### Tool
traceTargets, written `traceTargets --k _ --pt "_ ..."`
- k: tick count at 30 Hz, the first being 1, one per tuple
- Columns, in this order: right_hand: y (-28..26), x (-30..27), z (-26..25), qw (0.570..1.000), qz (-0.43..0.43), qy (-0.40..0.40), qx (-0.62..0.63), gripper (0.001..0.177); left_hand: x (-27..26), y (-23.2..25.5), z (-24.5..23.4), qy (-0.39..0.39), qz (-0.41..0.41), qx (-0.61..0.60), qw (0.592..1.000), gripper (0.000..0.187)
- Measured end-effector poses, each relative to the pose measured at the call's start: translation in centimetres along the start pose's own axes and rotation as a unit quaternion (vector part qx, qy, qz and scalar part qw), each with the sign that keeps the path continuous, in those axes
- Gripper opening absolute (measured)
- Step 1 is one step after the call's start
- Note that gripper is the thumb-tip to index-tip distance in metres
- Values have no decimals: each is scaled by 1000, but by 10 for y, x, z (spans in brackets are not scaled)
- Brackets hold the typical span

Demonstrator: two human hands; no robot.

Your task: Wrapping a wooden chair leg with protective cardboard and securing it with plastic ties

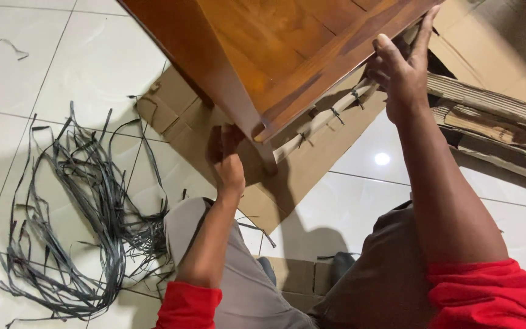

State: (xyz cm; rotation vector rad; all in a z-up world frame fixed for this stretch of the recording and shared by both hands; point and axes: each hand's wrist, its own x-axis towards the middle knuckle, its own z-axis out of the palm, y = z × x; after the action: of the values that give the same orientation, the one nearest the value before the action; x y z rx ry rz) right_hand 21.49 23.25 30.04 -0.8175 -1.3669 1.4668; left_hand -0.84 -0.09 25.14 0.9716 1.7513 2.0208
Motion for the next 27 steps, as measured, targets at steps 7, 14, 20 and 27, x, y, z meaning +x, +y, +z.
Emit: traceTargets --k 7,14,20,27 --pt "43 31 -44 986 -109 -129 -5 80 -15 -11 7 0 104 205 973 35" --pt "35 29 -45 987 -69 -143 21 70 -39 -16 10 -8 7 97 995 30" --pt "-6 -11 6 992 96 -2 -84 89 -44 -25 2 -11 -86 -40 995 32" --pt "8 -47 -5 936 87 -79 -330 58 -60 -140 -11 -173 225 482 829 18"
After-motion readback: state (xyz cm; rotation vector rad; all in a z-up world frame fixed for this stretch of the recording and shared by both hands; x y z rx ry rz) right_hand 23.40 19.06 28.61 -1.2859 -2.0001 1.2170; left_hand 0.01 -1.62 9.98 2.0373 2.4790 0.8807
